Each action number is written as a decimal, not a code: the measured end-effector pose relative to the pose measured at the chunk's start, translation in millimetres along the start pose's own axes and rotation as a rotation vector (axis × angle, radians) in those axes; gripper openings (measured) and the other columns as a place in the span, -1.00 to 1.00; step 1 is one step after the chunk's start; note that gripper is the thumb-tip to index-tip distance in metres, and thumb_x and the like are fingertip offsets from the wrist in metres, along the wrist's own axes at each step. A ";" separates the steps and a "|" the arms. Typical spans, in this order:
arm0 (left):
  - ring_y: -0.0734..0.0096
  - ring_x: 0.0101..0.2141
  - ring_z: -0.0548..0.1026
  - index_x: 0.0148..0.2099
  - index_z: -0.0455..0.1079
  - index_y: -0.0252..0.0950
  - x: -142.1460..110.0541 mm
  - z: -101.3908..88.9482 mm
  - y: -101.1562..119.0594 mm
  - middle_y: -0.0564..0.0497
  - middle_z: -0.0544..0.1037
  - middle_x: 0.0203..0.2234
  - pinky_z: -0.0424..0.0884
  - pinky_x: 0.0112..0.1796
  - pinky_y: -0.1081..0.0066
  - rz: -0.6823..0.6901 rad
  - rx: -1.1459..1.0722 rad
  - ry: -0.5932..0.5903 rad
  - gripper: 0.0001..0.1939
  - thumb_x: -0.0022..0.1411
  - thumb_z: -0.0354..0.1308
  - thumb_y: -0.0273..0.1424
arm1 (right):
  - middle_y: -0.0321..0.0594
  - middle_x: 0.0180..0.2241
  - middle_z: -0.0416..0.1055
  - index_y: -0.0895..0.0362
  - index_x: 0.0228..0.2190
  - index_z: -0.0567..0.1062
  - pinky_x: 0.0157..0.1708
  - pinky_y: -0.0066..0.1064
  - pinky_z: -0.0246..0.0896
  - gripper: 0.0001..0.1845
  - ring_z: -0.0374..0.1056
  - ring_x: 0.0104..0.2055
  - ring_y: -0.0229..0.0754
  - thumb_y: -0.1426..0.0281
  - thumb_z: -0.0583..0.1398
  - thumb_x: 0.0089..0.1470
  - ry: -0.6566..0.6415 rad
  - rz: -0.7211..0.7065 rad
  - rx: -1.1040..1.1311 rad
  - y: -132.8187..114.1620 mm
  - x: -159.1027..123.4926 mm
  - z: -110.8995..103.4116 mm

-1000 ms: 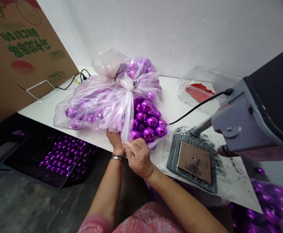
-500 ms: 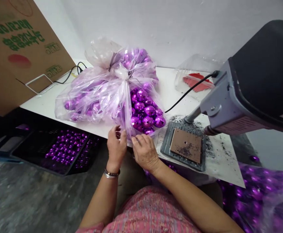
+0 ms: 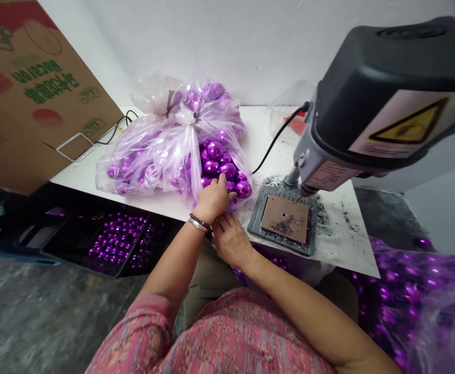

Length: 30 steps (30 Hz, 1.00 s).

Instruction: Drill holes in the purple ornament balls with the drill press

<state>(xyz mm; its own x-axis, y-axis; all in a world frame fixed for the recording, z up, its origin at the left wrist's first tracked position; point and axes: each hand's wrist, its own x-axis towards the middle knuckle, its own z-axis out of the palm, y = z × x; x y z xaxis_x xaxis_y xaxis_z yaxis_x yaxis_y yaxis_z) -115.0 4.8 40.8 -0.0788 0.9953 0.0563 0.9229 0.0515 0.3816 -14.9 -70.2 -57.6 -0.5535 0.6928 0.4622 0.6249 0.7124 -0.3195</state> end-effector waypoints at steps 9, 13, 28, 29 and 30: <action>0.38 -0.38 0.51 0.35 0.22 -0.23 -60.2 -5.1 -24.0 -0.04 0.59 -0.27 0.45 -0.34 0.42 0.029 -0.928 -0.129 -0.37 0.36 0.13 -0.05 | -0.09 0.02 0.39 0.26 0.09 0.39 0.21 -0.31 0.42 -0.47 0.33 0.12 -0.34 0.13 0.12 0.27 0.191 0.114 0.152 14.7 -22.7 -55.8; 0.30 -0.11 0.57 0.33 0.30 -0.18 -94.4 10.3 -11.7 -0.13 0.56 0.04 0.52 -0.15 0.39 0.079 -1.057 -0.198 -0.36 0.35 0.11 0.05 | -0.02 0.10 0.35 0.22 0.25 0.26 0.19 -0.30 0.44 -0.22 0.34 0.13 -0.30 -0.05 0.12 0.22 0.246 0.231 0.182 19.2 -32.2 -78.4; 0.34 -0.23 0.55 0.03 0.44 -0.26 -112.8 64.8 57.4 -0.06 0.59 -0.15 0.50 -0.25 0.40 -0.118 -1.388 -0.394 -0.34 -0.06 0.47 -0.07 | -0.04 0.08 0.40 0.22 0.19 0.35 0.28 -0.22 0.38 -0.23 0.34 0.17 -0.28 -0.09 0.13 0.19 0.239 0.431 0.221 49.1 -100.7 -120.7; 0.37 -0.27 0.54 0.04 0.43 -0.26 -105.3 63.3 58.8 -0.05 0.58 -0.17 0.48 -0.29 0.43 -0.103 -1.322 -0.366 -0.37 -0.04 0.47 -0.10 | -0.05 0.06 0.41 0.23 0.17 0.37 0.29 -0.22 0.37 -0.26 0.34 0.16 -0.29 -0.07 0.13 0.20 0.252 0.459 0.231 53.0 -104.3 -126.6; 0.40 -0.31 0.54 0.04 0.43 -0.26 -96.5 61.5 60.1 -0.03 0.58 -0.19 0.45 -0.35 0.46 -0.082 -1.258 -0.342 -0.39 -0.02 0.45 -0.12 | -0.06 0.03 0.42 0.24 0.13 0.41 0.28 -0.23 0.38 -0.30 0.35 0.14 -0.31 -0.05 0.12 0.22 0.262 0.489 0.242 57.4 -109.0 -133.3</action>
<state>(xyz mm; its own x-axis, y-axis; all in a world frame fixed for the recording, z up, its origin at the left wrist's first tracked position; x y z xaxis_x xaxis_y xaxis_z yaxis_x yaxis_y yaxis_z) -28.8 -83.1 1.5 0.1534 0.9728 -0.1735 -0.0774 0.1868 0.9793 154.7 -119.8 -16.0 -0.0600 0.9177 0.3928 0.6128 0.3444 -0.7112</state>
